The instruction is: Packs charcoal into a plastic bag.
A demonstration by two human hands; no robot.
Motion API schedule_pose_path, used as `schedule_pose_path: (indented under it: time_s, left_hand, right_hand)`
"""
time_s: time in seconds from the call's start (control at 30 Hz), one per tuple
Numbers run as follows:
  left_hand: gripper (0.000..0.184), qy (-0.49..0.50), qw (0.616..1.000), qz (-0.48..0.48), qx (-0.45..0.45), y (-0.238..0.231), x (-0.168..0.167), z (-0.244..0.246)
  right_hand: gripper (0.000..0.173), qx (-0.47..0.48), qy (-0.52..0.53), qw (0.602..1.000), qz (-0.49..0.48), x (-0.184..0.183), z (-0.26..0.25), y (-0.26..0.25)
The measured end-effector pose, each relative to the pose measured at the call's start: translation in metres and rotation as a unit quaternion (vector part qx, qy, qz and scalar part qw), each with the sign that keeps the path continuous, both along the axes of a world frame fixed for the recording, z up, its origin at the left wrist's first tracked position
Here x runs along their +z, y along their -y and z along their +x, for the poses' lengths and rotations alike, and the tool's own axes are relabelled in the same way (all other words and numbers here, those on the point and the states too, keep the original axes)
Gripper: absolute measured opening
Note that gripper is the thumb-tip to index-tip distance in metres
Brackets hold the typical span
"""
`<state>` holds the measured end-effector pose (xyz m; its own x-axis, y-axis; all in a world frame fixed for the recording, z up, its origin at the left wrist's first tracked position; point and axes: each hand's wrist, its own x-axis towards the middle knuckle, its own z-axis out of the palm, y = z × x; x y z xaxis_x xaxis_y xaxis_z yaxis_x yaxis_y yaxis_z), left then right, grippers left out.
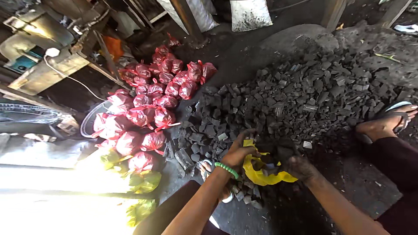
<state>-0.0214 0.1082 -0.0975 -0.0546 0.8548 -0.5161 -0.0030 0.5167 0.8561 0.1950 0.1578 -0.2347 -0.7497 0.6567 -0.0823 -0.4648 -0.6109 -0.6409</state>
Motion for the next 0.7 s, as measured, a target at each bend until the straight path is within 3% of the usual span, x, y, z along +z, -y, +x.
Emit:
schedule_pose_path:
  time_s: [0.07,0.1,0.13,0.2,0.27,0.3,0.33,0.43,0.47,0.53,0.63,0.7]
  left_hand:
    - [0.076,0.006,1.0,-0.007,-0.004,0.003,0.0,-0.005]
    - [0.076,0.014,1.0,-0.008,-0.003,0.005,0.0,-0.005]
    - [0.077,0.023,1.0,-0.008,-0.005,0.006,0.0,-0.005]
    - [0.078,0.032,0.999,0.0,-0.01,0.009,0.0,-0.005]
    - [0.081,0.044,0.999,-0.004,0.011,0.009,0.006,-0.003]
    - [0.083,0.05,0.998,-0.007,0.022,0.008,0.009,-0.003]
    - [0.085,0.05,0.998,-0.013,0.032,0.009,0.01,-0.004]
    - [0.077,0.045,0.998,-0.031,0.032,0.015,0.014,-0.006]
    - [0.073,0.052,0.998,-0.033,0.03,0.019,0.015,-0.007]
    - [0.069,0.08,0.996,-0.015,0.038,0.023,0.031,-0.008]
    - [0.07,0.113,0.991,0.043,0.06,0.026,0.06,-0.016]
    - [0.07,0.141,0.986,0.065,0.063,0.029,0.072,-0.021]
  right_hand:
    - [0.08,0.004,0.189,0.979,0.072,0.006,-0.012,0.005]
    - [0.078,0.031,0.288,0.945,0.153,0.005,-0.018,0.005]
    - [0.074,0.071,0.369,0.895,0.241,0.002,-0.025,0.003]
    - [0.071,0.169,0.501,0.758,0.382,0.009,-0.039,0.002]
    - [0.078,0.271,0.566,0.651,0.428,0.026,-0.045,0.001]
    - [0.077,0.289,0.558,0.646,0.432,0.033,-0.042,-0.002]
    - [0.071,0.279,0.529,0.674,0.433,0.038,-0.035,-0.007]
    - [0.03,0.118,0.396,0.853,0.32,0.029,-0.005,-0.037]
    - [0.02,0.041,0.387,0.883,0.263,0.022,0.002,-0.047]
    - [0.02,-0.036,0.456,0.859,0.229,0.0,0.012,-0.073]
    - [0.082,0.08,0.57,0.765,0.29,-0.052,0.009,-0.091]
    - [0.107,0.152,0.61,0.719,0.298,-0.075,-0.009,-0.079]
